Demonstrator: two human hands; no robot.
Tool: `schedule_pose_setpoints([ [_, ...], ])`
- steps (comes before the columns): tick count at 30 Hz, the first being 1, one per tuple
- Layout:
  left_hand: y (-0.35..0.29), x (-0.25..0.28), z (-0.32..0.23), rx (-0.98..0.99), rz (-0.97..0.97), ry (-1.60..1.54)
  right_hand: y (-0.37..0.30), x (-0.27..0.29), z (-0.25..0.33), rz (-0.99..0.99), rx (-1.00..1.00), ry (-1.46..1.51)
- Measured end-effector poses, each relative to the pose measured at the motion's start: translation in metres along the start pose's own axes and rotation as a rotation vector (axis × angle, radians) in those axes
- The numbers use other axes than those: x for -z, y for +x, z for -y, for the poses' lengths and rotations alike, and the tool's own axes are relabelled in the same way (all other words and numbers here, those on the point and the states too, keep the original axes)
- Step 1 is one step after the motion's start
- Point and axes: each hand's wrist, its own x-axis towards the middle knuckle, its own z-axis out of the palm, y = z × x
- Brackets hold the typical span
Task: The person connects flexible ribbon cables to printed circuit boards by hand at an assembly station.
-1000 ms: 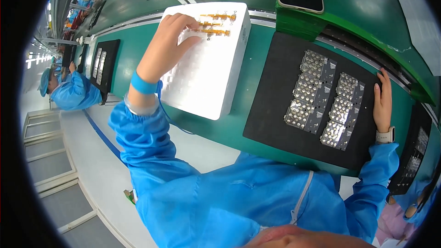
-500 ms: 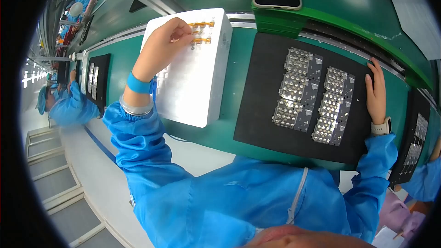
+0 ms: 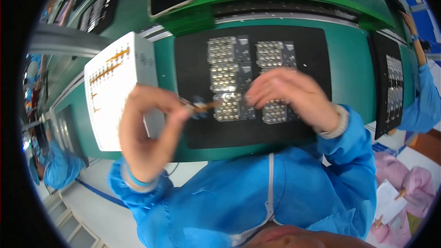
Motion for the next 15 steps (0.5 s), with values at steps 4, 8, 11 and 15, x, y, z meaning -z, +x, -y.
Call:
schedule_pose_setpoints([
  [4,0.003,-0.049,-0.008,-0.344,0.172,0.079,0.010,-0.024,-0.015,0.451,-0.570,0.577],
  [8,0.008,-0.072,0.011,-0.641,0.114,0.218,0.000,-0.007,-0.015,0.465,-0.485,0.605],
  [11,0.015,-0.077,0.016,-0.729,0.103,0.172,-0.004,0.007,-0.001,0.436,-0.439,0.412],
  [15,0.025,-0.079,0.020,-0.210,0.067,0.164,-0.004,0.015,0.014,0.181,-0.372,0.182],
])
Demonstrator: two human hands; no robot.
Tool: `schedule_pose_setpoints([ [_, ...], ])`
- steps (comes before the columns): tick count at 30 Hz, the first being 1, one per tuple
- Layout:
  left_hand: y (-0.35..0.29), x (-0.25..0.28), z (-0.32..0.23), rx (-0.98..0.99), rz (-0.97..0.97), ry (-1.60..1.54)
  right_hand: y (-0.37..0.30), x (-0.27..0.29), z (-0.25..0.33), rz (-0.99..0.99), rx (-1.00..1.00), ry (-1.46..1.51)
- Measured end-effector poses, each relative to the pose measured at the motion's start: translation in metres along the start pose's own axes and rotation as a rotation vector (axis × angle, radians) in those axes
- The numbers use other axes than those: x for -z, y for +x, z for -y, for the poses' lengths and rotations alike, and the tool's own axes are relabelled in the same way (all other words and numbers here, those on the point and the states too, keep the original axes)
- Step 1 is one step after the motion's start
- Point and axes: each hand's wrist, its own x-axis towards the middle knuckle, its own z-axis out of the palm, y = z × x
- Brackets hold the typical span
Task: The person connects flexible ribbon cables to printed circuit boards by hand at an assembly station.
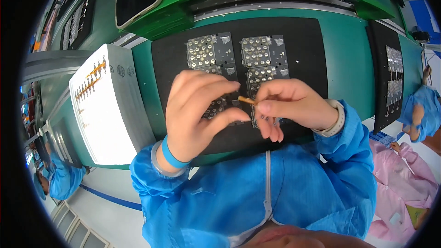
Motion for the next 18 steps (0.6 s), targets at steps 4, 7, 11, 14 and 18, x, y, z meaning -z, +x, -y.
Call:
schedule_pose_setpoints([
  [4,-0.001,-0.007,0.009,0.131,0.061,-0.332,0.002,0.005,0.006,-0.034,0.002,-0.082],
  [7,0.001,-0.010,0.013,0.085,0.045,-0.368,0.010,0.007,0.007,-0.062,0.018,-0.129],
  [11,0.002,-0.006,0.019,0.000,0.053,-0.155,0.019,0.004,0.015,-0.204,0.096,-0.307],
  [14,0.000,-0.009,0.023,-0.158,0.097,0.168,0.023,0.004,0.028,-0.203,0.046,-0.484],
  [18,-0.003,-0.009,0.027,-0.083,0.122,0.372,0.036,0.014,0.034,-0.234,0.044,-0.518],
])
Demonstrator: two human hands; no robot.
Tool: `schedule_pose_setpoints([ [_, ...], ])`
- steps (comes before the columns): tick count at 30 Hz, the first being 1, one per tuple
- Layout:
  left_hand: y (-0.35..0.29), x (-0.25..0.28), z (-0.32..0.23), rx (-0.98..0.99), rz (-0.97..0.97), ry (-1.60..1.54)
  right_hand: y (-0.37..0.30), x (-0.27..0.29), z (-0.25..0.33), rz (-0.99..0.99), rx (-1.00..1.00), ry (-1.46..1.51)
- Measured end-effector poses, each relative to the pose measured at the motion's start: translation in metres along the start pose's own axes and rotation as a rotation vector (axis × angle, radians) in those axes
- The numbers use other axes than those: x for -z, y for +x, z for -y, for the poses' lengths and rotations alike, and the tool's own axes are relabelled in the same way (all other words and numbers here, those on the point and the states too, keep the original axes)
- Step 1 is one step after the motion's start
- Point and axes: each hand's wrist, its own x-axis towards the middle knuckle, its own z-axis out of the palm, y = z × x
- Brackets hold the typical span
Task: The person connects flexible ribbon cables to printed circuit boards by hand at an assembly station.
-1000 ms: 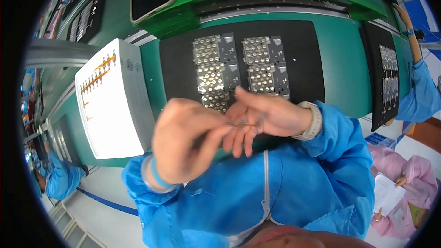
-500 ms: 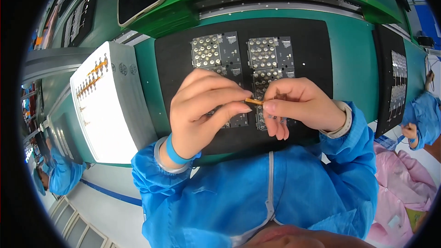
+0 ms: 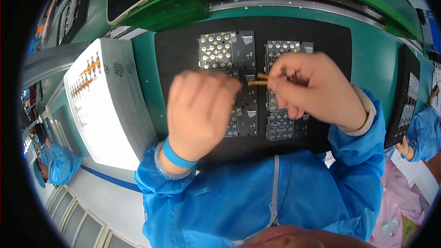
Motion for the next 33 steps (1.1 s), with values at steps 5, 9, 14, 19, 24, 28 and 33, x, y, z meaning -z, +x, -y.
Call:
schedule_pose_setpoints([
  [5,0.003,-0.003,0.004,0.396,-0.002,0.294,0.025,0.017,-0.006,-0.150,-0.039,-0.076],
  [9,0.006,-0.013,-0.001,0.211,0.061,0.072,0.027,0.018,-0.008,-0.155,-0.032,-0.096],
  [14,0.007,-0.021,-0.002,0.163,0.156,0.071,0.029,0.017,-0.009,-0.155,-0.015,-0.086],
  [19,0.006,-0.026,-0.002,0.160,0.171,0.082,0.028,0.018,-0.006,-0.165,-0.064,-0.110],
  [24,0.011,-0.025,-0.009,0.167,0.192,0.118,0.026,0.017,-0.010,-0.178,-0.019,-0.116],
  [28,0.010,-0.025,-0.010,0.174,0.195,0.144,0.020,0.023,-0.009,-0.204,0.011,-0.094],
  [33,0.012,-0.018,-0.004,0.145,0.103,-0.014,0.003,0.025,-0.007,-0.219,0.076,0.025],
])
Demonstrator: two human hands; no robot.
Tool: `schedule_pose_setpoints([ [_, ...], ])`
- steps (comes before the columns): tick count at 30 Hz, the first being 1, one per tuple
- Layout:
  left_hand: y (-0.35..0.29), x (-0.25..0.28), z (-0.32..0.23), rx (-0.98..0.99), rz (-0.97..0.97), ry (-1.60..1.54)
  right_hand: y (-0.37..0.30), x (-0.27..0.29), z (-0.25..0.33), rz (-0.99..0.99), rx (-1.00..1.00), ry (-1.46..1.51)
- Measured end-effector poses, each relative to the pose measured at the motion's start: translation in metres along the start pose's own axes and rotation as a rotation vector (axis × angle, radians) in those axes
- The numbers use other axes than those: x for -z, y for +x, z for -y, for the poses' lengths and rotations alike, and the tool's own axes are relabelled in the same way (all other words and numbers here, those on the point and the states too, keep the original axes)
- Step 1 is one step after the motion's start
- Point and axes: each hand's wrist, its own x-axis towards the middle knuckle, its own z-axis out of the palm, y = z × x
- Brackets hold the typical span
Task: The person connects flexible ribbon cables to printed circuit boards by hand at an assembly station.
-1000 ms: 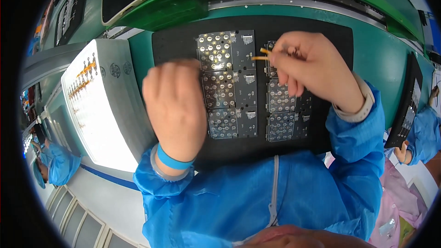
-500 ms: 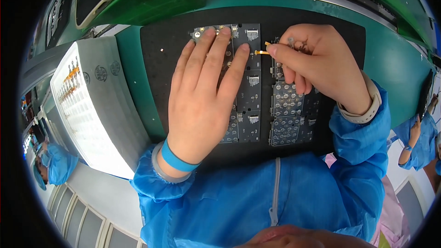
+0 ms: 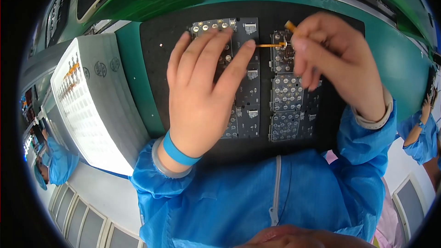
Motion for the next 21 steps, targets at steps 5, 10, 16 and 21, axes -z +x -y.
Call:
schedule_pose_setpoints([
  [5,-0.002,0.019,-0.005,-0.016,-0.037,-0.664,-0.017,-0.017,-0.002,0.399,-0.124,0.222],
  [10,-0.008,0.020,-0.006,-0.035,-0.018,-0.650,-0.025,-0.029,-0.009,0.349,-0.077,0.198],
  [16,-0.025,0.020,-0.014,-0.231,-0.059,-0.078,-0.037,-0.037,-0.006,0.234,-0.027,-0.015],
  [21,-0.033,0.023,-0.004,-0.070,0.067,0.019,-0.026,-0.032,-0.006,0.102,-0.195,-0.100],
])
